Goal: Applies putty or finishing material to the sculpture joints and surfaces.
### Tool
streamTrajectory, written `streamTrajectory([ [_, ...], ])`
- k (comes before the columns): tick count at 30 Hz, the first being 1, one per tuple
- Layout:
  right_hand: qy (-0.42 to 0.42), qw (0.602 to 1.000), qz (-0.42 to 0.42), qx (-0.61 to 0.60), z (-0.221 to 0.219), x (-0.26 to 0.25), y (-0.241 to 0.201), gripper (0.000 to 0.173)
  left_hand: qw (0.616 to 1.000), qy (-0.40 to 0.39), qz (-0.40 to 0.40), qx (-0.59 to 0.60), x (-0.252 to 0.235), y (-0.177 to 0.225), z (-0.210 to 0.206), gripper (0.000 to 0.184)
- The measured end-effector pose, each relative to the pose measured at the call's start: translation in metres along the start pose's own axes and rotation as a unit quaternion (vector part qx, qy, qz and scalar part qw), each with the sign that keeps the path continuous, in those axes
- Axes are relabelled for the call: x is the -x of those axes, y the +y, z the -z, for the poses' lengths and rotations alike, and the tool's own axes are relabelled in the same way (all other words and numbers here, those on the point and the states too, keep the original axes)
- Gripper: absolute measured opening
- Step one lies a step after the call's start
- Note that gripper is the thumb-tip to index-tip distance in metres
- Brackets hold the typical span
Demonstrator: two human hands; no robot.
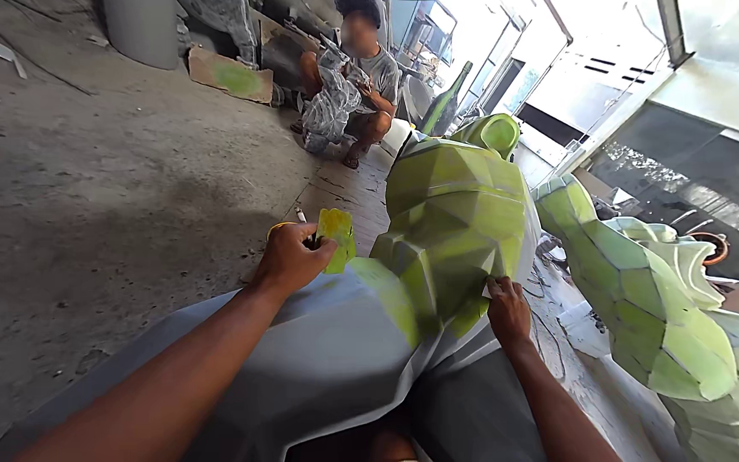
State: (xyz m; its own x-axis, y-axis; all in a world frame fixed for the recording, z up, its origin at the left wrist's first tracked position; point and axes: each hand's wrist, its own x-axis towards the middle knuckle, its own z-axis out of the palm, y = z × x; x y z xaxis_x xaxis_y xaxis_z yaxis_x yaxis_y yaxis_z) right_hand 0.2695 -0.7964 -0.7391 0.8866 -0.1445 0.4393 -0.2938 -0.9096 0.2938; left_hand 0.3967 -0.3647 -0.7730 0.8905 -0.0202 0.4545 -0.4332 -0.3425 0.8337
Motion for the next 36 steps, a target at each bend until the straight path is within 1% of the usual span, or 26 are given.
streamTrajectory([
  [3, 0.007, 0.998, -0.050, -0.041, -0.010, 0.023, -0.017, 0.034, 1.000, 0.001, 0.002, 0.002, 0.000, 0.001, 0.000, 0.021],
  [7, 0.016, 0.991, -0.114, -0.070, -0.016, 0.043, -0.046, 0.036, 1.000, -0.003, 0.004, 0.000, 0.000, 0.001, -0.001, 0.019],
  [11, 0.017, 0.988, -0.135, -0.066, -0.020, 0.061, -0.070, 0.033, 1.000, -0.005, 0.005, -0.004, 0.000, 0.000, -0.001, 0.020],
  [15, 0.003, 0.990, -0.135, -0.040, -0.025, 0.078, -0.089, 0.035, 1.000, -0.003, 0.004, -0.004, -0.001, 0.001, 0.000, 0.021],
  [19, 0.021, 0.992, -0.112, -0.049, -0.032, 0.095, -0.098, 0.037, 1.000, -0.004, 0.000, 0.001, -0.001, -0.001, -0.001, 0.021],
  [24, -0.002, 0.997, -0.073, -0.028, -0.037, 0.111, -0.103, 0.041, 1.000, -0.003, 0.003, 0.000, -0.001, -0.002, -0.001, 0.020],
  [27, -0.004, 0.999, -0.046, -0.018, -0.036, 0.117, -0.104, 0.041, 1.000, 0.004, 0.005, 0.002, -0.001, -0.001, 0.000, 0.021],
  [30, -0.027, 0.999, -0.022, -0.016, -0.033, 0.118, -0.099, 0.040, 1.000, 0.005, 0.004, 0.000, -0.001, -0.001, 0.000, 0.021],
  [32, -0.054, 0.997, -0.011, -0.045, -0.027, 0.117, -0.093, 0.037, 1.000, 0.006, 0.006, -0.005, 0.000, 0.000, 0.000, 0.022],
  [34, -0.059, 0.988, -0.024, -0.144, -0.016, 0.111, -0.079, 0.034, 1.000, 0.005, 0.010, -0.005, 0.001, 0.001, 0.000, 0.022],
  [35, -0.032, 0.977, -0.036, -0.206, -0.009, 0.105, -0.068, 0.031, 1.000, 0.005, 0.012, -0.004, 0.000, 0.002, 0.001, 0.022],
  [36, 0.015, 0.964, -0.045, -0.262, -0.004, 0.097, -0.054, 0.029, 1.000, 0.005, 0.013, -0.004, 0.000, 0.003, 0.001, 0.021],
])
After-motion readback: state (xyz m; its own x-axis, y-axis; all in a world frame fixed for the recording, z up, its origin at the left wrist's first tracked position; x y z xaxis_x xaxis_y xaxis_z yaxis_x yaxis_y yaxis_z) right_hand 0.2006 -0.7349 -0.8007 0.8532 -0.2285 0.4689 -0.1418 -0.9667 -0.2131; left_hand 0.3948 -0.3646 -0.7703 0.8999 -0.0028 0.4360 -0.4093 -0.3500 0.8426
